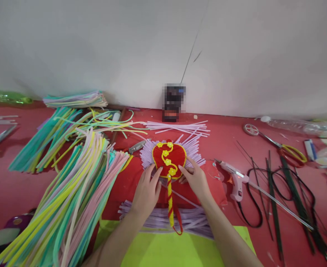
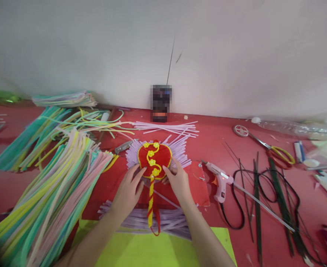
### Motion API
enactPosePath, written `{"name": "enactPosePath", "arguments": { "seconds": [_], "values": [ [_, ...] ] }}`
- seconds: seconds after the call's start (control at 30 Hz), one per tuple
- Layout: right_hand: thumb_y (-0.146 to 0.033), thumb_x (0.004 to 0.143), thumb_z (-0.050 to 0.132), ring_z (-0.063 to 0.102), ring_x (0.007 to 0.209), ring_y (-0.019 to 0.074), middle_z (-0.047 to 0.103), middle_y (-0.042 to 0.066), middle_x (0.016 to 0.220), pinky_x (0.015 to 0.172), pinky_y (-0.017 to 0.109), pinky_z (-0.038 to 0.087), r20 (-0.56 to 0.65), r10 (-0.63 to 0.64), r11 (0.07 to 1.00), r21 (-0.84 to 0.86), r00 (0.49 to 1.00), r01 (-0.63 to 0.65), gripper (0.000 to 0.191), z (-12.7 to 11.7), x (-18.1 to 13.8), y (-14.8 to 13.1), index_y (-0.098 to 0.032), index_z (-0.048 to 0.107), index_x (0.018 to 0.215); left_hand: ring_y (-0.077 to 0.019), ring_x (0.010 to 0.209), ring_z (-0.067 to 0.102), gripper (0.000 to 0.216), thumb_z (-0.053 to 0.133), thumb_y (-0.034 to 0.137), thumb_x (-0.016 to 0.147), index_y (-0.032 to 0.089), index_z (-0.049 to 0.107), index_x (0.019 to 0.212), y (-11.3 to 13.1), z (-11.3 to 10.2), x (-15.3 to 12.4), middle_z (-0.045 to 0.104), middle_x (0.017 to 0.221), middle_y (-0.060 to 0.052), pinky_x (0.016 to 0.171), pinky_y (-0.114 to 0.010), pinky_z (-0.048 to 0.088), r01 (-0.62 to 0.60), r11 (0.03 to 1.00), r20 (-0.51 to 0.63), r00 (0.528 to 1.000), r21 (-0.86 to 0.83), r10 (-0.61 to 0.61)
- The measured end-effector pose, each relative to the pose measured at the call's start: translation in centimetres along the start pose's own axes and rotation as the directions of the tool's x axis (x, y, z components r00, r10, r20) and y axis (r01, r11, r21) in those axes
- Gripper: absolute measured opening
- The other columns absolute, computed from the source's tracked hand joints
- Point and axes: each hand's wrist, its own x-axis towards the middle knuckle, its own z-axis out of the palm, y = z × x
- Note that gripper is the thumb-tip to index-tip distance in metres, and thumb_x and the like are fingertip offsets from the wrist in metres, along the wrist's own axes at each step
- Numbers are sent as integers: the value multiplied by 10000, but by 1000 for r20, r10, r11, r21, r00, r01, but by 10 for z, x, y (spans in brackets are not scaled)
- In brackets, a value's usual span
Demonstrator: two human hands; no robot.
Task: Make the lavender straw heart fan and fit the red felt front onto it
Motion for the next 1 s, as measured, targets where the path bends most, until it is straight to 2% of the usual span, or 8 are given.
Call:
{"name": "enactPosePath", "arguments": {
  "seconds": [0.17, 0.27, 0.63, 0.87, 1.0],
  "values": [
    [-463, 782, 580, 488, 349, 120, 538, -89, 490, 383, 233, 427, -15, -115, 967, -231, 993, 108, 683, -4, 0, 1, -175, 387, 1371, -268, 1264, 448, 444, 425, 116, 876, 188, 466, 1312, 0, 0, 0, 442, 1361, -142, 1013, -458, 444, -14, 1000, 12, 1000, 24, 14],
    [-459, 801, 557, 466, 359, 109, 526, -93, 500, 402, 223, 410, 11, -135, 958, -254, 991, 134, 677, -6, 0, 3, -182, 360, 1386, -272, 1275, 437, 448, 423, 111, 875, 180, 458, 1316, 0, 1, 0, 438, 1365, -146, 1015, -460, 442, -15, 1000, 12, 1000, 15, 15],
    [-434, 808, 563, 492, 466, 130, 570, -63, 541, 553, 248, 432, 28, -170, 959, -225, 985, 172, 611, -4, -5, -2, -190, 411, 1346, -241, 1261, 462, 436, 404, 129, 880, 209, 454, 1305, -2, -1, 2, 474, 1346, -119, 1041, -443, 424, 37, 993, -27, 999, -113, -40],
    [-429, 843, 504, 493, 521, 123, 526, -58, 564, 604, 237, 416, 40, -256, 884, -395, 966, 251, 483, -4, -3, 5, -194, 511, 1266, -228, 1197, 502, 410, 406, 95, 862, 182, 488, 1254, -4, 0, 1, 534, 1251, -119, 1019, -426, 445, -4, 996, -73, 997, -94, -3],
    [-433, 860, 476, 506, 543, 132, 536, -43, 587, 596, 236, 401, 49, -282, 835, -478, 958, 271, 461, -4, -3, 5, -200, 527, 1254, -234, 1179, 497, 411, 416, 82, 852, 185, 490, 1243, -5, 0, 2, 552, 1215, -106, 1040, -464, 413, -31, 998, -91, 996, -61, 25]
  ]
}}
